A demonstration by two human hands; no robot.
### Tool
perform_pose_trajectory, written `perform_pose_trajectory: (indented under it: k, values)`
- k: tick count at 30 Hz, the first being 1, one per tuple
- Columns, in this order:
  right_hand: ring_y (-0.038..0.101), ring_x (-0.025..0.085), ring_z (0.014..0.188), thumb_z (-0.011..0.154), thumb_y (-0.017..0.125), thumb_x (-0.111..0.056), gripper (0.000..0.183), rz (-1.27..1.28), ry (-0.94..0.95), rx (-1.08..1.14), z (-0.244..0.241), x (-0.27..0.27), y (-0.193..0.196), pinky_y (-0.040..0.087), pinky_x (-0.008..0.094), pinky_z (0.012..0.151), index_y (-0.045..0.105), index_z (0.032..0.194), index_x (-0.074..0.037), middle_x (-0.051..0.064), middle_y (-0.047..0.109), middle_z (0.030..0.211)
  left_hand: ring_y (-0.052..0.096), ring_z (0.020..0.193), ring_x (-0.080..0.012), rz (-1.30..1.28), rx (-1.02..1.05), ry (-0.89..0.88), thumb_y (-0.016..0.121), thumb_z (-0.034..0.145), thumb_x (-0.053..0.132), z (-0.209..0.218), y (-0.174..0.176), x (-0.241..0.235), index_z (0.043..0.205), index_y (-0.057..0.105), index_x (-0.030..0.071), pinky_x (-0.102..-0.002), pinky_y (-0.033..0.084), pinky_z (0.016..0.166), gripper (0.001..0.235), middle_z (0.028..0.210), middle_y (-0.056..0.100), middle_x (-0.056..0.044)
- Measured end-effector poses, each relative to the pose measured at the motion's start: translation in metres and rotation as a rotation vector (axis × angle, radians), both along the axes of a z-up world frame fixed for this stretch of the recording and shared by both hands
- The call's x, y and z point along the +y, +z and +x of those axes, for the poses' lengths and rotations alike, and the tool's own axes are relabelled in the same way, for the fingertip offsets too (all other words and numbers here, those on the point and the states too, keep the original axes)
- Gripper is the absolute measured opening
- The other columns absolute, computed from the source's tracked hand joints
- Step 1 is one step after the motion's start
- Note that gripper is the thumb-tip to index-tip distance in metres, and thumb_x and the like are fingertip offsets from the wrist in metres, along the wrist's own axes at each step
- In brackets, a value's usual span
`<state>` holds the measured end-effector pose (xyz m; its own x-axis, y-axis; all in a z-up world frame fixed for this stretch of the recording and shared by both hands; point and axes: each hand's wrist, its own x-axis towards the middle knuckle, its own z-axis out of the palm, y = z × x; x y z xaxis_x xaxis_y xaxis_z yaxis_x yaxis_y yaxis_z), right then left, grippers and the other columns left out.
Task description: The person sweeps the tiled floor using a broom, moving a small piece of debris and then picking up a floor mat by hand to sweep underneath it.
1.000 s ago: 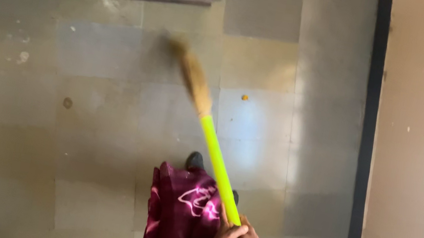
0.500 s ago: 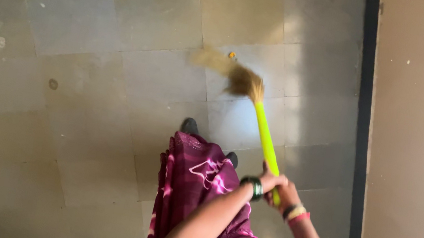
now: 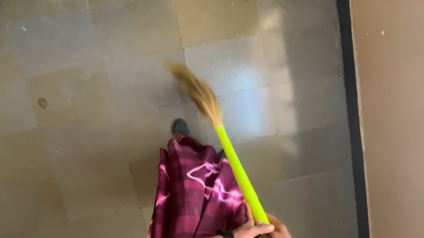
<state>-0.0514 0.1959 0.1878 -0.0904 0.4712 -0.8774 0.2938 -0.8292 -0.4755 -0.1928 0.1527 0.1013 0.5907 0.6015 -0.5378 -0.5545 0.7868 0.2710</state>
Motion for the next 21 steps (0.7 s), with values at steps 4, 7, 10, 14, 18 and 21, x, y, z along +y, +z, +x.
perform_pose_trajectory:
  k: [4,7,10,14,18,21]
  values:
    - [0.056,0.016,0.050,0.098,0.053,-0.029,0.030,-0.456,-0.480,0.033,0.039,-0.014,-0.011,0.042,0.032,0.040,0.063,0.114,-0.006,0.007,0.065,0.072,0.067,0.063,-0.0216,-0.117,-0.020,-0.305,0.081,0.091,0.030,0.031,-0.024,0.013,0.138,0.021,0.011,-0.036,0.058,0.055,0.079,0.096,0.067,-0.013]
    - [0.060,0.019,0.049,0.101,0.052,-0.031,0.033,-0.257,-0.412,-0.017,0.052,0.012,-0.032,0.044,0.031,0.039,0.063,0.102,0.000,0.012,0.065,0.070,0.059,0.042,-0.0179,-0.018,0.209,-0.412,0.077,0.088,0.041,0.048,-0.021,0.063,0.136,0.018,0.012,-0.029,0.045,0.035,0.081,0.075,0.064,-0.012]
    - [0.060,0.019,0.050,0.099,0.053,-0.026,0.025,-0.105,-0.309,-0.026,0.052,0.071,-0.049,0.046,0.032,0.041,0.064,0.109,-0.006,0.010,0.064,0.070,0.055,0.038,-0.0135,0.027,0.265,-0.292,0.072,0.087,0.044,0.055,-0.015,0.121,0.142,0.017,0.016,-0.026,0.045,0.033,0.083,0.067,0.061,-0.009]
    - [0.057,0.013,0.054,0.100,0.061,-0.029,0.032,-0.013,-0.248,-0.044,0.046,0.139,-0.039,0.051,0.031,0.045,0.065,0.119,-0.004,0.005,0.062,0.074,0.058,0.046,-0.0116,0.073,0.363,-0.258,0.073,0.084,0.048,0.052,0.007,0.171,0.158,-0.007,0.017,-0.026,0.049,0.040,0.114,0.071,0.063,-0.006]
    - [0.057,0.012,0.057,0.096,0.063,-0.026,0.041,0.191,-0.450,0.057,0.040,0.098,-0.025,0.046,0.029,0.045,0.061,0.134,-0.008,0.003,0.065,0.082,0.057,0.051,-0.0138,0.195,0.354,-0.358,0.075,0.081,0.056,0.047,0.018,0.152,0.162,-0.027,0.013,-0.026,0.046,0.043,0.137,0.081,0.062,-0.016]
    - [0.062,0.011,0.073,0.096,0.064,-0.021,0.049,0.371,-0.605,0.007,0.022,0.020,-0.011,0.050,0.025,0.054,0.054,0.143,-0.009,0.004,0.067,0.095,0.068,0.071,-0.0150,0.401,0.489,-0.436,0.079,0.078,0.057,0.046,0.012,0.087,0.162,-0.017,0.007,-0.028,0.058,0.056,0.137,0.115,0.064,-0.021]
